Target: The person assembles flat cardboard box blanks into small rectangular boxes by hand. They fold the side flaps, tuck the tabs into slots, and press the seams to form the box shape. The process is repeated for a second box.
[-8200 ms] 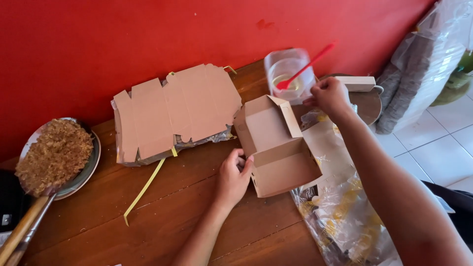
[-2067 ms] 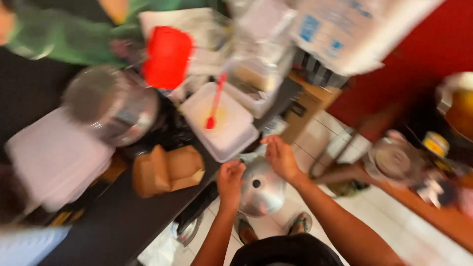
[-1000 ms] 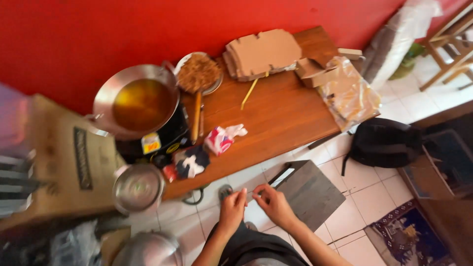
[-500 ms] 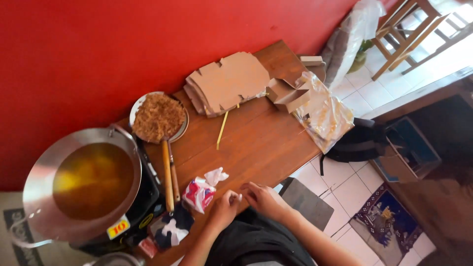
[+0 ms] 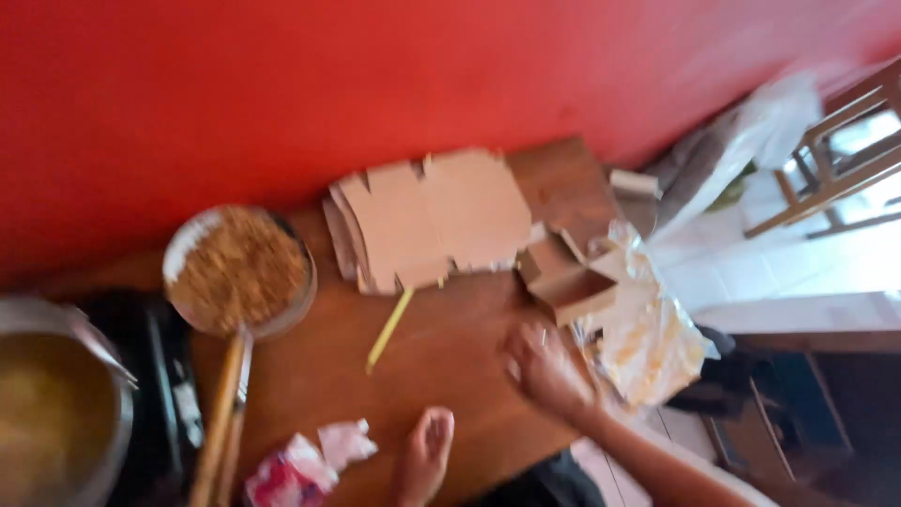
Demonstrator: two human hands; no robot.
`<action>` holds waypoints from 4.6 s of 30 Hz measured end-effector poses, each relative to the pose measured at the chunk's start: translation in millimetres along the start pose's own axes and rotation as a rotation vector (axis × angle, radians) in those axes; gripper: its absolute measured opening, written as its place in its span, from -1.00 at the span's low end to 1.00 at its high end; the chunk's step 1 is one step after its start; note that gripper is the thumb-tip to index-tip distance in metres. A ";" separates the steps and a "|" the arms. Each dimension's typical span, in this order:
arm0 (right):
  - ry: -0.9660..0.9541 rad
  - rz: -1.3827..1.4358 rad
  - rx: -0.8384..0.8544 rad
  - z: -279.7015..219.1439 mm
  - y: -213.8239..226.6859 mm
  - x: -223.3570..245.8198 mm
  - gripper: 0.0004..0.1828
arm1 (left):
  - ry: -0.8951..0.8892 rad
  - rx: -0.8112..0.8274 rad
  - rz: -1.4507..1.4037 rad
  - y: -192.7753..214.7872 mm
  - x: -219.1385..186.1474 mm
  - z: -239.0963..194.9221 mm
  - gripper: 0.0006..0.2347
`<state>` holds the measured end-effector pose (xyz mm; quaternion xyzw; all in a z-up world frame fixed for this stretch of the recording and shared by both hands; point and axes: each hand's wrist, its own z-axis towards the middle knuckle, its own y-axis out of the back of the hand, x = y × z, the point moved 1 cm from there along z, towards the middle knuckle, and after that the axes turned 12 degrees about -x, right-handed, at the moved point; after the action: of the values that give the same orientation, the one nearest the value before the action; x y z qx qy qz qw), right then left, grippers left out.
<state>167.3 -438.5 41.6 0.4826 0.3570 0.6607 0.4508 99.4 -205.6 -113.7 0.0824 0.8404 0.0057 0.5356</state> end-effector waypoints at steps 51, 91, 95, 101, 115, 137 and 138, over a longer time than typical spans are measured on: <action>0.491 -0.158 -0.214 -78.9 -68.6 -136.9 -0.59 | -0.998 -0.585 0.722 -125.8 -25.9 74.2 -0.83; 0.258 -0.400 -0.385 82.1 -170.7 -124.3 -0.73 | -1.217 -0.608 1.171 -30.8 -98.7 198.0 -0.75; 0.302 -0.432 -0.318 82.6 -165.9 -123.0 -0.75 | -1.094 -0.557 1.141 -30.1 -99.8 195.3 -0.84; 0.609 -0.478 -0.674 79.4 -123.1 -113.1 -0.88 | -1.410 -0.805 1.031 -24.4 -112.2 163.2 -0.92; 0.961 -0.047 -0.426 -122.4 -84.4 -90.1 -0.78 | -1.326 -0.768 0.996 -31.0 8.3 -21.3 -0.89; 0.714 0.264 -0.266 -85.8 -82.6 -46.5 -0.84 | -0.330 -0.775 0.254 53.9 7.8 172.2 -0.60; 0.645 0.166 -0.283 -74.6 -83.5 -46.3 -0.81 | -0.288 -0.756 0.179 57.3 17.9 193.8 -0.59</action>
<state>122.6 -456.5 -69.6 0.2095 0.3456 0.8561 0.3222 274.2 -161.7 -206.8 -0.0475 0.6852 0.3488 0.6376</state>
